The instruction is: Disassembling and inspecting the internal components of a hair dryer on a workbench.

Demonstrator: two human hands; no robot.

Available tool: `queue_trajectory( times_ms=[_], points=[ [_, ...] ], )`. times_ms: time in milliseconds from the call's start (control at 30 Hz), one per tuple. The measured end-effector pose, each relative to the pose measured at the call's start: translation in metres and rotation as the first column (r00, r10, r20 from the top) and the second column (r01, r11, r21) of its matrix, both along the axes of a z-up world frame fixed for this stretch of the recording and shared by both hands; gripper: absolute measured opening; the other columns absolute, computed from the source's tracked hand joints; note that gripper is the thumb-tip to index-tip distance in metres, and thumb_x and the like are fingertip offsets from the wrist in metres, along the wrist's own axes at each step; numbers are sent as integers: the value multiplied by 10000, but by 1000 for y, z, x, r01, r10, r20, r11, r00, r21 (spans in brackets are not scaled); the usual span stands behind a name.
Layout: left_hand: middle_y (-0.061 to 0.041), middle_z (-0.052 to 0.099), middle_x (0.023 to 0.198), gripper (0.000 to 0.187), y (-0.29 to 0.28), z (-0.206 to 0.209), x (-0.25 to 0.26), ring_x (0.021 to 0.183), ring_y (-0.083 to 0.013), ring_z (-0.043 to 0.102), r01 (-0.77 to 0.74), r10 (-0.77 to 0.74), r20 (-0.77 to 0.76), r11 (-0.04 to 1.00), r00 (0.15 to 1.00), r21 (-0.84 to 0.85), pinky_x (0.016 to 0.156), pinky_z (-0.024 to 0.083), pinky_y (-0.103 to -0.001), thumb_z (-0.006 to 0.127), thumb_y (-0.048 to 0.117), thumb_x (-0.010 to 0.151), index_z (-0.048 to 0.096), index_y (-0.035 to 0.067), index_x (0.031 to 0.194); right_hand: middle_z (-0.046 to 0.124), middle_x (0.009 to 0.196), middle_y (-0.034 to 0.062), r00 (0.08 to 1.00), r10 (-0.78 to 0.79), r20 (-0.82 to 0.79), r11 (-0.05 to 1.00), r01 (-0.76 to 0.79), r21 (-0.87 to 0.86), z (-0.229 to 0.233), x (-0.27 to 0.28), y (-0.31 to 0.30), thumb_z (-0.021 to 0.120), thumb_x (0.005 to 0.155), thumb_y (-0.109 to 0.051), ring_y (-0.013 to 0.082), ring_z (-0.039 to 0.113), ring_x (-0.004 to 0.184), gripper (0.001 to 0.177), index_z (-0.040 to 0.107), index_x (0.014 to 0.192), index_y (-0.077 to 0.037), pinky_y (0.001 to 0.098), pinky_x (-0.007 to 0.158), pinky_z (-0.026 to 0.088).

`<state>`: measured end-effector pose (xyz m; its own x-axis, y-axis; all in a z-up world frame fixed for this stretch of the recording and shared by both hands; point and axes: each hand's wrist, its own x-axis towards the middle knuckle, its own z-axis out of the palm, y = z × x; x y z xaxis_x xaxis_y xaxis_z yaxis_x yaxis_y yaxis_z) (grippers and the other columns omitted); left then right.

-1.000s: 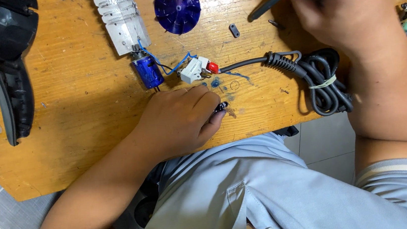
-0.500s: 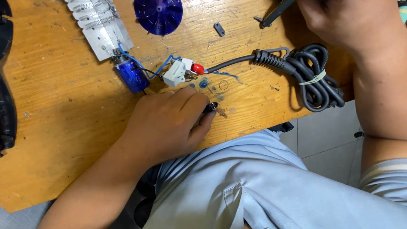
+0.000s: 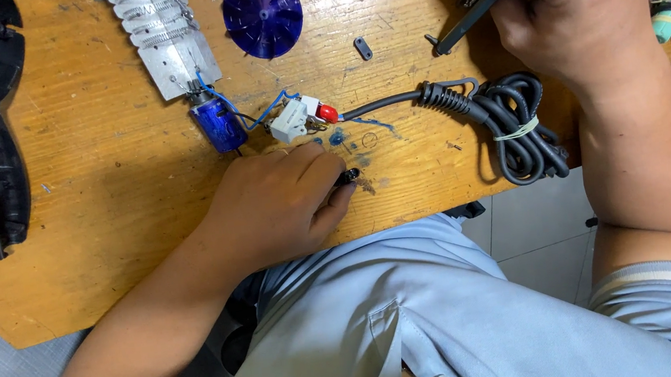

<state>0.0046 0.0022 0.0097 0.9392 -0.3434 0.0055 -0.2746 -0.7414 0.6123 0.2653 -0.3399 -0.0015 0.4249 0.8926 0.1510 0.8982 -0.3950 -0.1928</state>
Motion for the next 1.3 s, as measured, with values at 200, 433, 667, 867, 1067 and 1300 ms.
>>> queue_trajectory(
  times_ms=[200,433,667,867,1067,1300],
  points=[
    [-34,665,923,195,1,3,0,710,-324,716,-10,10,21,1000,1000,-5,444,445,-509,744,337,1083,669,158,1060,779,1146,164,983,-68,-168,992,85,94,24,-13,-11,789,1177,224,417,728,1056,212,837,1233,25,534,1022,538],
    [-39,685,912,220,2,7,3,703,-308,729,22,-24,54,999,998,36,490,484,-486,786,342,1076,654,170,1038,885,1374,395,936,-174,-305,961,230,156,49,-42,-53,708,1101,302,512,876,1322,216,734,1234,134,537,1123,623],
    [-49,691,884,198,0,14,9,719,-301,706,26,-29,66,999,997,41,543,473,-461,803,294,1075,670,163,1008,881,1281,296,951,-171,-257,959,221,179,36,-39,-59,729,1119,271,496,906,1315,207,713,1178,73,518,1085,625],
    [-45,693,875,180,1,14,10,727,-301,706,26,-28,73,999,997,30,536,469,-461,807,276,1080,695,153,1010,883,1290,261,958,-146,-247,968,189,162,35,-28,-47,813,1192,253,436,827,1192,188,756,1182,74,517,1041,593],
    [-35,699,886,165,2,12,10,736,-281,705,24,-27,91,999,995,45,551,477,-435,814,294,1072,721,161,1041,857,1251,253,957,-140,-256,972,182,151,34,-24,-44,820,1234,265,441,795,1154,219,743,1155,76,529,1018,567],
    [-38,684,894,180,2,11,10,734,-274,693,29,-32,92,999,995,40,535,464,-428,820,294,1079,716,151,1043,779,1155,201,953,-141,-267,978,176,110,36,-21,-42,774,1179,255,406,688,1042,218,726,1130,48,526,963,495]
  ],
)
